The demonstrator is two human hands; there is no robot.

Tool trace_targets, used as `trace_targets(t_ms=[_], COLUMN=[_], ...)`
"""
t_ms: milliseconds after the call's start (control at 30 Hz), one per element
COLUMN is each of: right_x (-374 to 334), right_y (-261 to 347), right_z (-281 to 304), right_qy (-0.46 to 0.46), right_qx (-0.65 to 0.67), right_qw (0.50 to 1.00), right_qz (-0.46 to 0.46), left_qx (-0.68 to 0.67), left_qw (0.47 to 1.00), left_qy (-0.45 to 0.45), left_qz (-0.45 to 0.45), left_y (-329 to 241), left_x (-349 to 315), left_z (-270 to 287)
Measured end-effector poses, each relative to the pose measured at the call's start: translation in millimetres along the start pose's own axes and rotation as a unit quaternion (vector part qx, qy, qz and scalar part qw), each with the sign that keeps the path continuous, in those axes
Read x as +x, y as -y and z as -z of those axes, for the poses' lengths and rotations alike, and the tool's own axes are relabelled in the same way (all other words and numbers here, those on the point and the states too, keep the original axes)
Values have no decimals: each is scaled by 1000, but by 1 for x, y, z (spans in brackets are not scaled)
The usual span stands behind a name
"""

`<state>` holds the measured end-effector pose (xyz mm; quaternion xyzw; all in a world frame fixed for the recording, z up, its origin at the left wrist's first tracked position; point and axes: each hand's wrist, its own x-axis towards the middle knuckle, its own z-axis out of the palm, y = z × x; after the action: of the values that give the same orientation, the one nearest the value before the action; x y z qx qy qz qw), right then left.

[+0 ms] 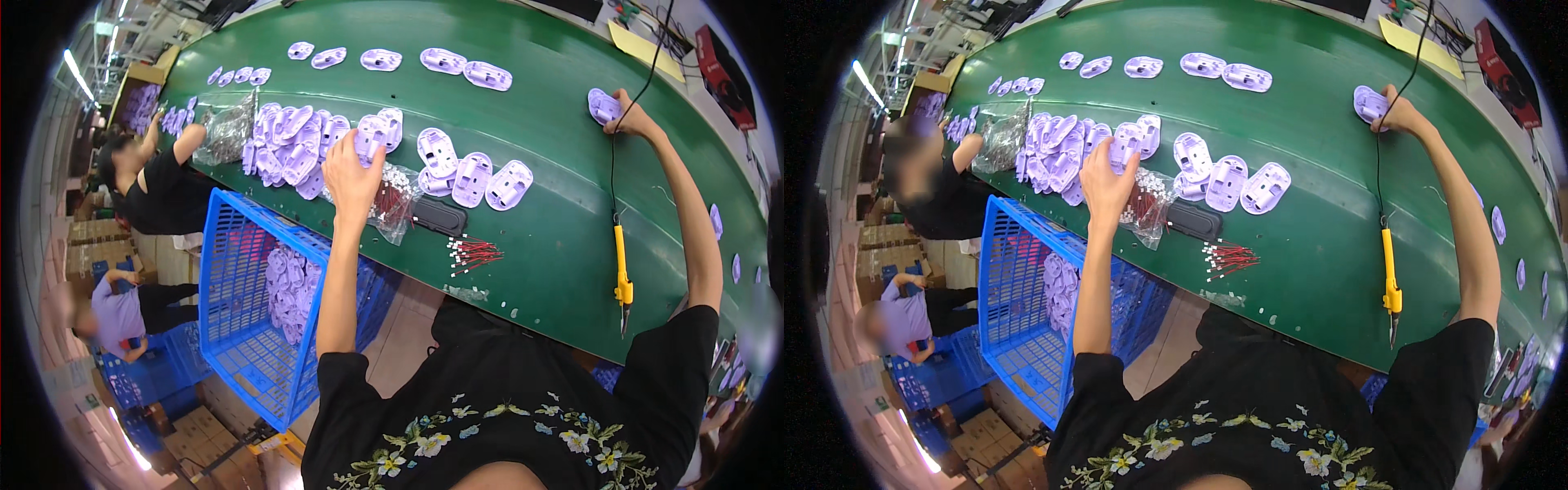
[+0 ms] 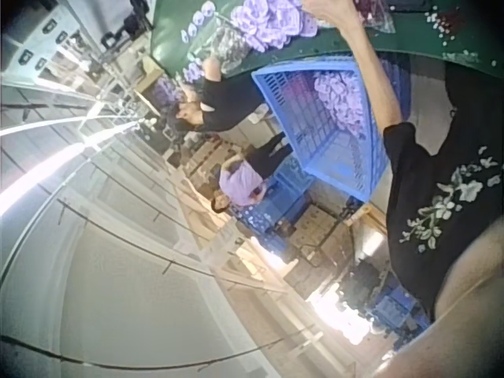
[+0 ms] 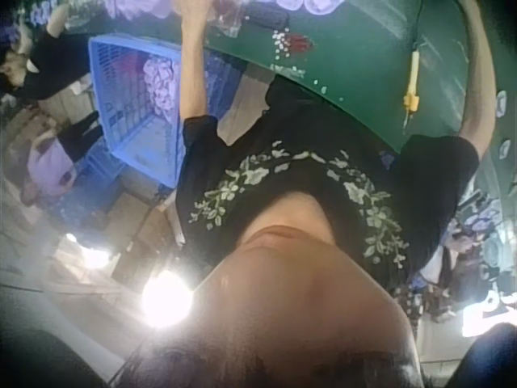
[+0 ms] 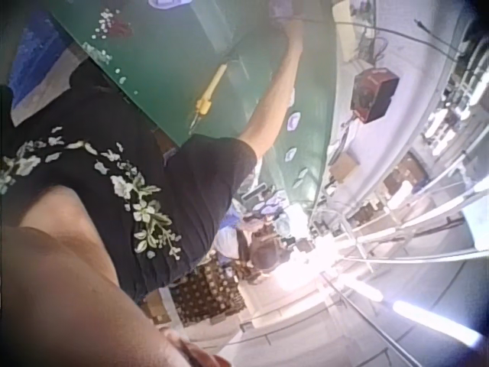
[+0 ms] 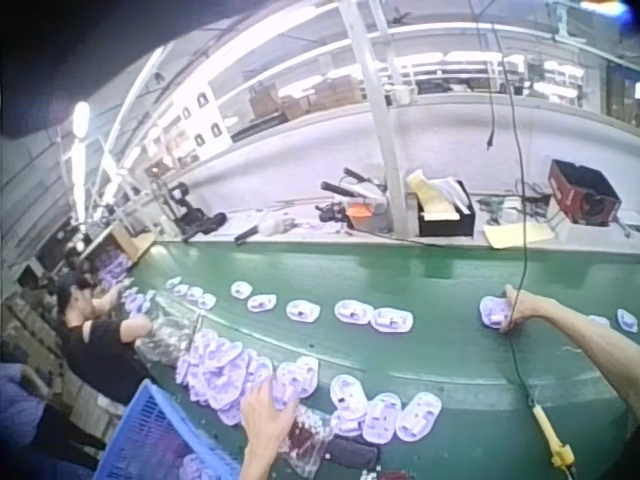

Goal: Soldering internal wires to the plastic housing of an electronic device, then cleaning the soldering iron tip.

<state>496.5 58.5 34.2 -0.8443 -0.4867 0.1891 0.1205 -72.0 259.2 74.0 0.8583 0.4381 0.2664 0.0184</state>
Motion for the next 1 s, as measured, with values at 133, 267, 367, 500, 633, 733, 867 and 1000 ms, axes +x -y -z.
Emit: trace_targets(t_ms=[133, 267, 367, 500, 633, 733, 867, 1000], right_x=[3, -15, -27, -61, -124, -178, -225, -198], right_y=[19, 12, -4, 6, -33, 14, 67, 150], right_z=[-15, -3, 6, 42, 82, 116, 124, 98], right_qy=[12, -48, -114, -117, -204, -126, -99, -5], right_qx=[8, 24, 54, 72, 25, 91, 206, 143], right_qw=[1000, 999, 992, 989, 978, 981, 972, 986], right_qz=[-5, 1, 2, -49, -42, -116, -59, 81], left_qx=[47, 93, 102, 109, 73, 52, 120, 61], left_qw=[998, 995, 992, 990, 993, 997, 988, 996], left_qy=[-4, 13, 39, 13, -31, -25, 89, 39], left_qz=[30, 41, 68, 93, 90, 44, -25, -46], left_y=[20, 9, 12, 27, 37, 43, 49, 45], left_x=[-9, -15, -23, -35, -11, 7, 18, 33], left_z=[-14, -16, -6, 2, 3, 5, -15, -26])
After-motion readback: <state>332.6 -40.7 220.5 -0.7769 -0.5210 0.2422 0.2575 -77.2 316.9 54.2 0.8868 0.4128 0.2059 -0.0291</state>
